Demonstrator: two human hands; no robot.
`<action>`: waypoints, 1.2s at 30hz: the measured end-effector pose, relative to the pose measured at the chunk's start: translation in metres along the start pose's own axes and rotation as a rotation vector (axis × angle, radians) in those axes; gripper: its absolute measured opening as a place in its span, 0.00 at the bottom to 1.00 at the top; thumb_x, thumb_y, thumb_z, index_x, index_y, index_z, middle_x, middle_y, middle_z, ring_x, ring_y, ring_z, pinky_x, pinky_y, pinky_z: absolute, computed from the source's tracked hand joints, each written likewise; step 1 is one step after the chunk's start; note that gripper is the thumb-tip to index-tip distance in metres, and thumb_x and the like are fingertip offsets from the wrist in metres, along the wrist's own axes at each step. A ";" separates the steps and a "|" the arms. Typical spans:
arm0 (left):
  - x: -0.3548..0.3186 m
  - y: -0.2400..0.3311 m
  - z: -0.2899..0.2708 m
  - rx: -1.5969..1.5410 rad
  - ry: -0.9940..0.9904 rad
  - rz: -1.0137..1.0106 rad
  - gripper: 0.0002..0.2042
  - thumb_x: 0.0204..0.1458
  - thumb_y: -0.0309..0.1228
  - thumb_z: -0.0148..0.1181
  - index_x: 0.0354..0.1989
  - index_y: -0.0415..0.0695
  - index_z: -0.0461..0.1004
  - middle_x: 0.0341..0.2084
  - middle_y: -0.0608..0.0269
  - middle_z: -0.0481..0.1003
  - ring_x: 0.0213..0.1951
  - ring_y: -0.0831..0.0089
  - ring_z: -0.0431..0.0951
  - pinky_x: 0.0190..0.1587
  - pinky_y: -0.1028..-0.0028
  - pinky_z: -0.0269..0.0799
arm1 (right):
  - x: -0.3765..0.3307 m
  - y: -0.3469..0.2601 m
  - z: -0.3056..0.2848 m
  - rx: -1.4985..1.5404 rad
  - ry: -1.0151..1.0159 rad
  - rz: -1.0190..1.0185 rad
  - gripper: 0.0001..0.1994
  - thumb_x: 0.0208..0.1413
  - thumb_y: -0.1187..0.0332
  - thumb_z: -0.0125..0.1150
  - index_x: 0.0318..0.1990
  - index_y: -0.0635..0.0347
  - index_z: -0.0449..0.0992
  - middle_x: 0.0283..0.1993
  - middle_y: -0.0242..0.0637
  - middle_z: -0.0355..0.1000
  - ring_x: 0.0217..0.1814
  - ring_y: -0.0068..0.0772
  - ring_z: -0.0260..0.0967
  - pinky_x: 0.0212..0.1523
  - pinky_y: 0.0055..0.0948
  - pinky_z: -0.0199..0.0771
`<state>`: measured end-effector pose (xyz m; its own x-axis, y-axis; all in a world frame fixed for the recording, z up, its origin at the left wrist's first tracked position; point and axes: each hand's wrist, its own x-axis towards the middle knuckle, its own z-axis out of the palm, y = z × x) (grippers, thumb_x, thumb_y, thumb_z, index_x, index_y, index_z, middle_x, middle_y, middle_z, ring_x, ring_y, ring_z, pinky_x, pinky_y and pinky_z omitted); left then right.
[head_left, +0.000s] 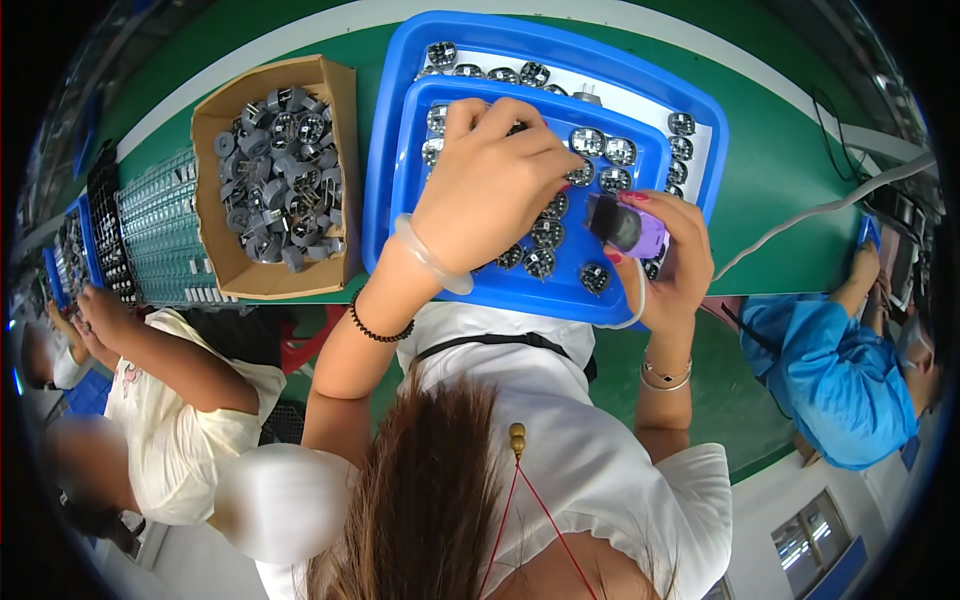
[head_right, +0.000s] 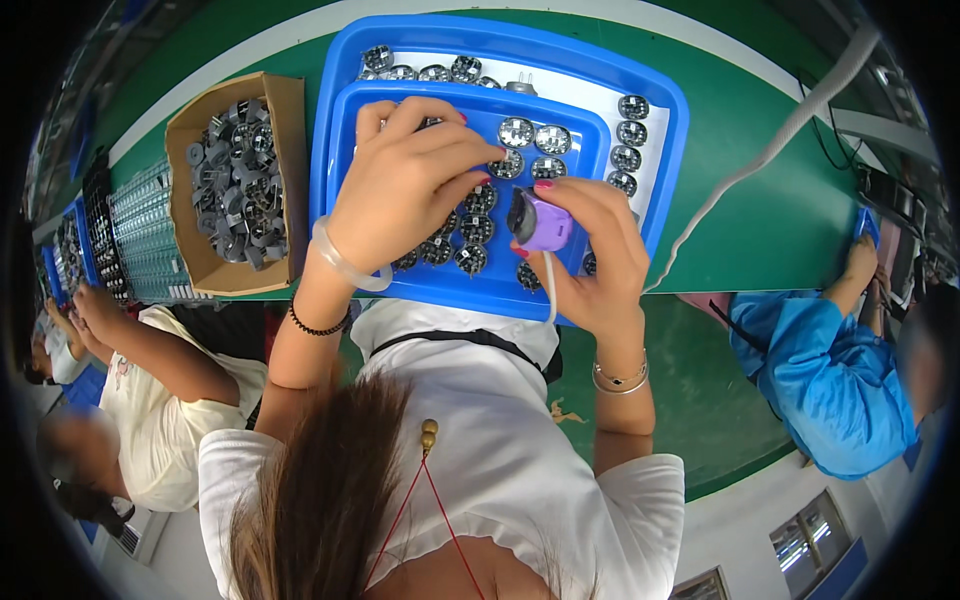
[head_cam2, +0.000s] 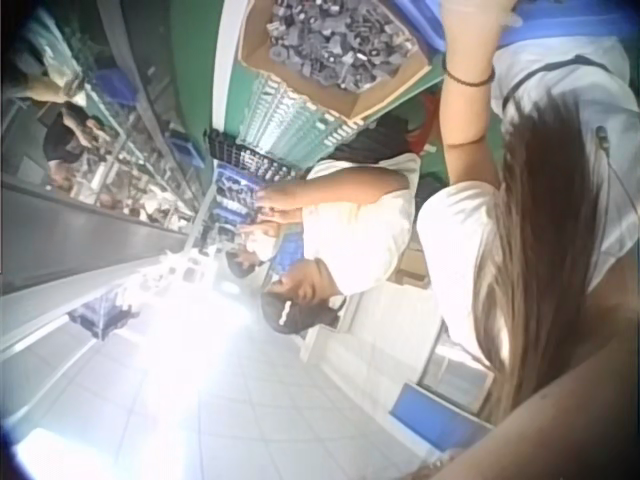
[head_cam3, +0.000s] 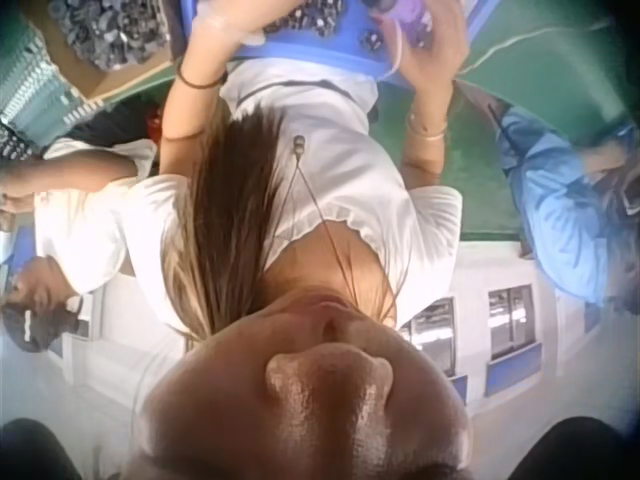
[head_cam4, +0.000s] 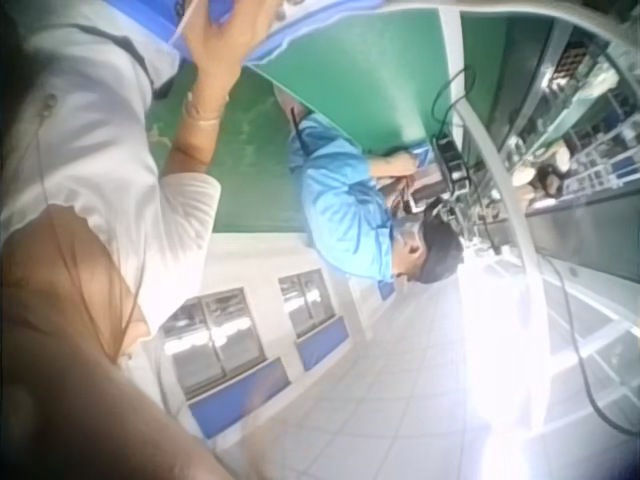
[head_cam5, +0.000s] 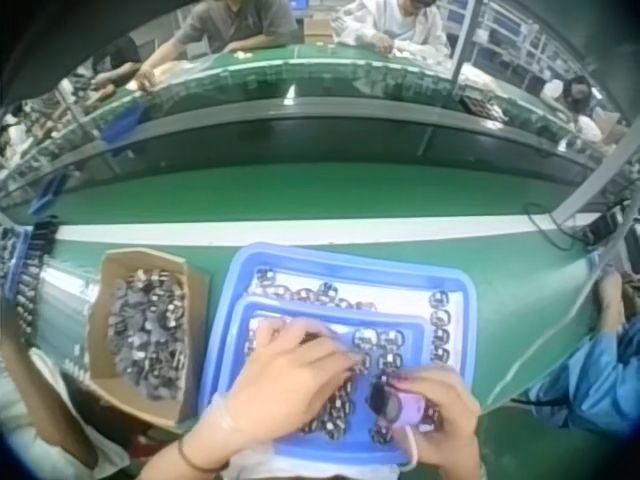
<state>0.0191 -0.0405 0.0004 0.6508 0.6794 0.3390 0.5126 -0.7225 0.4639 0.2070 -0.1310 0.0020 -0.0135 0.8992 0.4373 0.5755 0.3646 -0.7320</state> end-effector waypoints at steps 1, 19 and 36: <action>-0.002 0.000 -0.003 -0.040 0.035 -0.021 0.09 0.41 0.30 0.65 0.34 0.51 0.79 0.31 0.72 0.76 0.42 0.72 0.71 0.45 0.69 0.56 | 0.003 -0.002 0.001 0.001 0.000 0.001 0.22 0.35 0.73 0.70 0.42 0.65 0.74 0.42 0.44 0.72 0.43 0.42 0.71 0.45 0.32 0.70; -0.024 0.007 -0.018 -0.066 0.032 0.030 0.08 0.37 0.32 0.68 0.28 0.51 0.78 0.32 0.75 0.74 0.43 0.71 0.70 0.48 0.67 0.55 | -0.003 -0.005 0.005 -0.059 -0.113 -0.008 0.19 0.38 0.74 0.68 0.42 0.65 0.74 0.43 0.44 0.74 0.46 0.42 0.71 0.47 0.33 0.69; -0.015 0.006 -0.004 0.005 -0.006 0.235 0.08 0.37 0.28 0.65 0.26 0.48 0.71 0.33 0.73 0.71 0.43 0.72 0.70 0.47 0.66 0.57 | -0.037 -0.010 -0.005 0.243 0.257 0.042 0.23 0.47 0.65 0.68 0.46 0.69 0.69 0.44 0.46 0.71 0.44 0.39 0.72 0.48 0.35 0.71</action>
<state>0.0102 -0.0540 0.0015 0.7557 0.4916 0.4328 0.3492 -0.8614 0.3688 0.2059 -0.1688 -0.0039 0.2302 0.8355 0.4989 0.3598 0.4033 -0.8414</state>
